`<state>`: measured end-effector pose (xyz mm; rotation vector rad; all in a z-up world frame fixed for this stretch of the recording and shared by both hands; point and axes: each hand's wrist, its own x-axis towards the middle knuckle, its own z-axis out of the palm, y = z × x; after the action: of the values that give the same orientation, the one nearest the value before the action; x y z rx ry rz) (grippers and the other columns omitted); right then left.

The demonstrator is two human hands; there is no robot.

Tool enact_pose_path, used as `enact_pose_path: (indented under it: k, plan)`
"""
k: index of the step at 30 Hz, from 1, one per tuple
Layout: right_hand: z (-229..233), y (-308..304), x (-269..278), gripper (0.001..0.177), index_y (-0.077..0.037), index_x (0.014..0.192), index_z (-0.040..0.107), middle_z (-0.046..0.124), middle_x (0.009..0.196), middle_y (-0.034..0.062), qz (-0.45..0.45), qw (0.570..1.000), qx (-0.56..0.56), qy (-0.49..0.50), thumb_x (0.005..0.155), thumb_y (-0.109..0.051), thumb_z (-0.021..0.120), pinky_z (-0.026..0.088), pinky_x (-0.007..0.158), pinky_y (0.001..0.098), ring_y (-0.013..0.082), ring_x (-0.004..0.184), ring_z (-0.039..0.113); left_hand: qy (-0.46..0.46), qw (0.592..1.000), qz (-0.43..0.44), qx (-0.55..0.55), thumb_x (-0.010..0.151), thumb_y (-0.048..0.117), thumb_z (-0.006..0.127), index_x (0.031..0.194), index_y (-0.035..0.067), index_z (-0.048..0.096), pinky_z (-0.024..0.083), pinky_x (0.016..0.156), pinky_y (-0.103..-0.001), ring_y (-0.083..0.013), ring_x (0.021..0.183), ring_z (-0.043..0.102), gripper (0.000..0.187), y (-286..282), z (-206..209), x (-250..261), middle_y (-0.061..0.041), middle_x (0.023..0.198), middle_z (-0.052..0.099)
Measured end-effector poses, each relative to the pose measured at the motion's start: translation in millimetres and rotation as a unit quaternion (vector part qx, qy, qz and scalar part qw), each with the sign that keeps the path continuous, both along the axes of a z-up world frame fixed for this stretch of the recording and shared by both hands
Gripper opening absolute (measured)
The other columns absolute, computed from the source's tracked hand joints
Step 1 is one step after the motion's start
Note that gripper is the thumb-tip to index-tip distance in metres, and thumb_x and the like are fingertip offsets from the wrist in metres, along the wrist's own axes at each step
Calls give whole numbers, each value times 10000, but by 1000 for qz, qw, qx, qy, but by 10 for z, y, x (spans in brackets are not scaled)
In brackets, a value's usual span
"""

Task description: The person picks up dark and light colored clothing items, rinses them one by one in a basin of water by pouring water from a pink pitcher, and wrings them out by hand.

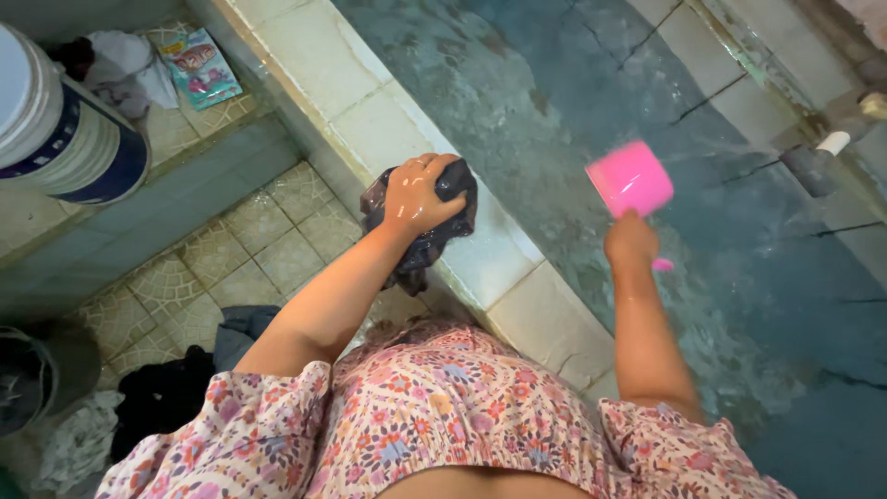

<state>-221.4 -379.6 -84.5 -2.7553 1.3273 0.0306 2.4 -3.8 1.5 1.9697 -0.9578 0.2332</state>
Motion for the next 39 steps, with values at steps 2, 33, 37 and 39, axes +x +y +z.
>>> enact_pose_path:
  k: [2, 33, 37, 39]
  plan:
    - [-412, -75, -187, 361, -5, 1162, 679, 691, 1137, 319, 37, 998, 49, 31, 857, -174, 584, 529, 895, 574, 497, 1080, 665, 11, 1000, -4, 8, 715, 347, 806, 1169, 144, 713, 532, 854, -466, -371, 975, 679, 506, 7, 10, 2, -121, 1076, 722]
    - [1151, 1849, 1059, 227, 11, 931, 645, 665, 708, 118, 242, 882, 162, -371, 844, -165, 759, 505, 585, 381, 236, 601, 660, -31, 999, 8, -4, 667, 433, 862, 1145, 116, 692, 504, 820, -519, -402, 953, 653, 598, 68, 66, 18, -180, 1095, 700]
    - [1336, 1979, 1020, 230, -9, 917, 602, 643, 684, 140, 285, 881, 138, -351, 881, -174, 758, 494, 583, 409, 319, 600, 644, -19, 1000, 18, -6, 694, 451, 870, 1143, 110, 675, 506, 867, -518, -402, 975, 654, 597, 62, -29, 17, -195, 1088, 680]
    - [1392, 2014, 1025, 281, -12, 904, 560, 644, 705, 149, 315, 881, 82, -343, 893, -191, 776, 495, 586, 433, 364, 645, 647, -30, 999, 26, -21, 690, 442, 866, 1178, 105, 670, 501, 884, -514, -407, 987, 650, 624, 60, -81, -7, -218, 1126, 669]
